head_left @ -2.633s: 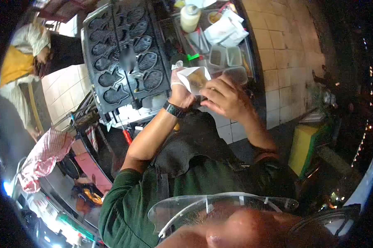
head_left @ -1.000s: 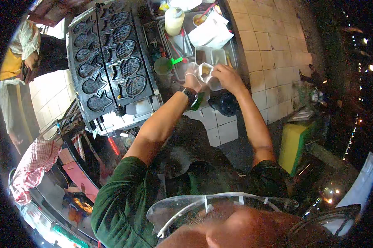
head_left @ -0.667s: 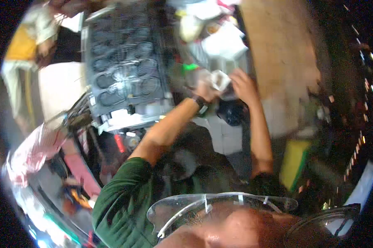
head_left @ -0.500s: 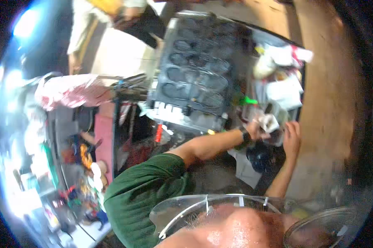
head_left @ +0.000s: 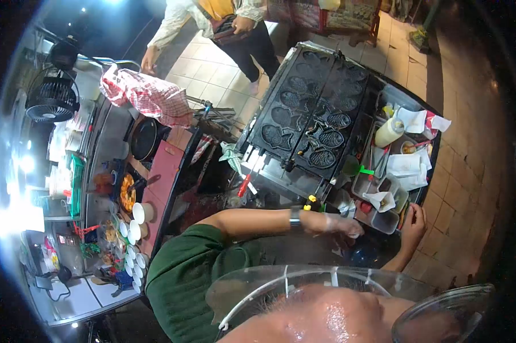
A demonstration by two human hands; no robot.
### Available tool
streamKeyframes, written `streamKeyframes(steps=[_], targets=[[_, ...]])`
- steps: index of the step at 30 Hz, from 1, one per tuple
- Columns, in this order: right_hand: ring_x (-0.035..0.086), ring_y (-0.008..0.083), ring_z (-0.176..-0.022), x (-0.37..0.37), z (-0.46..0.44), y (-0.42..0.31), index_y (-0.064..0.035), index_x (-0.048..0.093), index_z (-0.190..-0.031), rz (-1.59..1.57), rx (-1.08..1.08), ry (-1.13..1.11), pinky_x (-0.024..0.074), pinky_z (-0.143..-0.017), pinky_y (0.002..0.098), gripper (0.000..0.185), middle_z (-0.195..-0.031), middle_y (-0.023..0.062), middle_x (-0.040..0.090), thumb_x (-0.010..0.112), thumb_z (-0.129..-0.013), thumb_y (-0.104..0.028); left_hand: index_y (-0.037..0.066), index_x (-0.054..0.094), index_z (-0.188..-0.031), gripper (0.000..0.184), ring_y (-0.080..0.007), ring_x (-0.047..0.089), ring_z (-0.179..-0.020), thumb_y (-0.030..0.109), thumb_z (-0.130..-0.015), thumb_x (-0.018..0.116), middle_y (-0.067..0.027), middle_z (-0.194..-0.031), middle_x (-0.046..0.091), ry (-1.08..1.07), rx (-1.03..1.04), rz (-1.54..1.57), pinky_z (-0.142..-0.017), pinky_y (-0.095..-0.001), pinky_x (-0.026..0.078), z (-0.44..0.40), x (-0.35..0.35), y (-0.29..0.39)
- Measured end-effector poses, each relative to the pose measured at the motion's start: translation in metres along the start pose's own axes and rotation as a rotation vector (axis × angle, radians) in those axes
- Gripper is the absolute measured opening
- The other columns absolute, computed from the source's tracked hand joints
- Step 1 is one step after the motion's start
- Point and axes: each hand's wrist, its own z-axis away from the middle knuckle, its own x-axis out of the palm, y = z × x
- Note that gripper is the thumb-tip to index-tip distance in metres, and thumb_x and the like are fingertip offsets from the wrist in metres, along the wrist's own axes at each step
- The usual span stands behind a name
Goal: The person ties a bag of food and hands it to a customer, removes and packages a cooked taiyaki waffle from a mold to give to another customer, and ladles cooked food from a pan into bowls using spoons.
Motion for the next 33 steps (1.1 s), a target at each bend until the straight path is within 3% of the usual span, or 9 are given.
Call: streamKeyframes(steps=[2, 5, 9, 11, 15, 17, 22, 26, 33], targets=[[0.064, 0.0316, -0.089, 0.007, 0.004, -0.004, 0.0005, 0.066, -0.102, -0.034, 0.042, -0.068, 0.0501, -0.079, 0.0386, 0.017, -0.097, 0.0135, 0.065, 0.058, -0.096, -0.013, 0.003, 0.044, -0.139, 0.058, -0.0202, 0.055, -0.118, 0.046, -0.101, 0.051, -0.0094, -0.123, 0.058, -0.074, 0.218, -0.347, -0.096, -0.0371, 0.048, 0.052, 0.011, 0.037], [0.065, 0.0325, -0.091, 0.017, 0.009, -0.014, -0.0005, 0.066, -0.102, -0.040, -0.021, -0.101, 0.0506, -0.078, 0.0390, 0.017, -0.098, 0.0143, 0.067, 0.059, -0.096, -0.014, 0.002, 0.049, -0.135, 0.060, -0.0195, 0.058, -0.115, 0.051, -0.101, 0.046, -0.0113, -0.128, 0.057, -0.008, 0.138, -0.174, -0.095, -0.0363, 0.050, 0.107, -0.012, 0.020], [0.066, 0.0324, -0.090, 0.037, 0.016, -0.023, -0.0011, 0.067, -0.101, -0.076, -0.103, -0.140, 0.0506, -0.078, 0.0382, 0.016, -0.098, 0.0143, 0.069, 0.061, -0.094, -0.014, 0.004, 0.063, -0.112, 0.052, -0.0156, 0.066, -0.083, 0.050, -0.103, 0.042, -0.0063, -0.094, 0.067, 0.494, -0.149, -0.446, -0.069, -0.0302, 0.055, 0.161, -0.035, 0.004], [0.067, 0.0295, -0.084, 0.042, 0.017, -0.035, -0.0010, 0.068, -0.098, -0.154, -0.098, -0.209, 0.0510, -0.075, 0.0364, 0.013, -0.093, 0.0147, 0.069, 0.062, -0.093, -0.011, 0.002, 0.065, -0.108, 0.049, -0.0150, 0.064, -0.080, 0.047, -0.102, 0.045, -0.0062, -0.091, 0.067, 0.662, -0.034, -0.689, -0.068, -0.0301, 0.053, 0.169, -0.065, -0.038], [0.067, 0.0284, -0.078, 0.050, 0.018, -0.056, -0.0006, 0.068, -0.097, -0.200, -0.203, -0.218, 0.0509, -0.071, 0.0352, 0.012, -0.087, 0.0147, 0.069, 0.064, -0.092, -0.010, 0.002, 0.064, -0.110, 0.041, -0.0162, 0.065, -0.085, 0.039, -0.101, 0.051, -0.0064, -0.094, 0.069, 0.824, -0.332, -0.474, -0.075, -0.0298, 0.053, 0.152, -0.100, -0.082], [0.067, 0.0285, -0.078, 0.059, 0.019, -0.057, -0.0005, 0.068, -0.097, -0.216, -0.240, -0.215, 0.0509, -0.070, 0.0350, 0.012, -0.088, 0.0146, 0.069, 0.064, -0.092, -0.010, 0.003, 0.064, -0.112, 0.036, -0.0159, 0.066, -0.086, 0.035, -0.100, 0.054, -0.0058, -0.096, 0.068, 0.755, -0.026, -0.589, -0.074, -0.0297, 0.053, 0.134, -0.164, -0.146], [0.067, 0.0287, -0.080, 0.057, 0.032, -0.078, -0.0013, 0.069, -0.100, -0.206, -0.335, -0.264, 0.0517, -0.070, 0.0346, 0.013, -0.090, 0.0146, 0.068, 0.065, -0.090, -0.009, 0.008, 0.058, -0.123, 0.033, -0.0180, 0.063, -0.086, 0.031, -0.101, 0.050, -0.0054, -0.104, 0.066, 0.495, 0.114, 0.349, -0.068, -0.0327, 0.050, 0.106, -0.168, -0.159], [0.068, 0.0286, -0.083, 0.058, 0.050, -0.087, -0.0011, 0.069, -0.098, -0.310, -0.271, -0.346, 0.0520, -0.073, 0.0350, 0.012, -0.091, 0.0147, 0.068, 0.065, -0.090, -0.009, 0.014, 0.058, -0.111, 0.033, -0.0170, 0.061, -0.085, 0.043, -0.096, 0.055, -0.0021, -0.101, 0.063, 0.607, 0.021, 0.430, -0.073, -0.0325, 0.049, 0.095, -0.160, -0.148], [0.067, 0.0258, -0.082, 0.028, 0.058, -0.061, -0.0010, 0.069, -0.098, -0.192, -0.183, -0.261, 0.0510, -0.073, 0.0335, 0.012, -0.090, 0.0133, 0.068, 0.065, -0.091, -0.010, 0.005, 0.058, -0.109, 0.027, -0.0106, 0.059, -0.076, 0.031, -0.099, 0.056, 0.0001, -0.095, 0.063, 0.510, -0.050, 0.645, -0.068, -0.0273, 0.050, 0.107, -0.158, -0.137]])
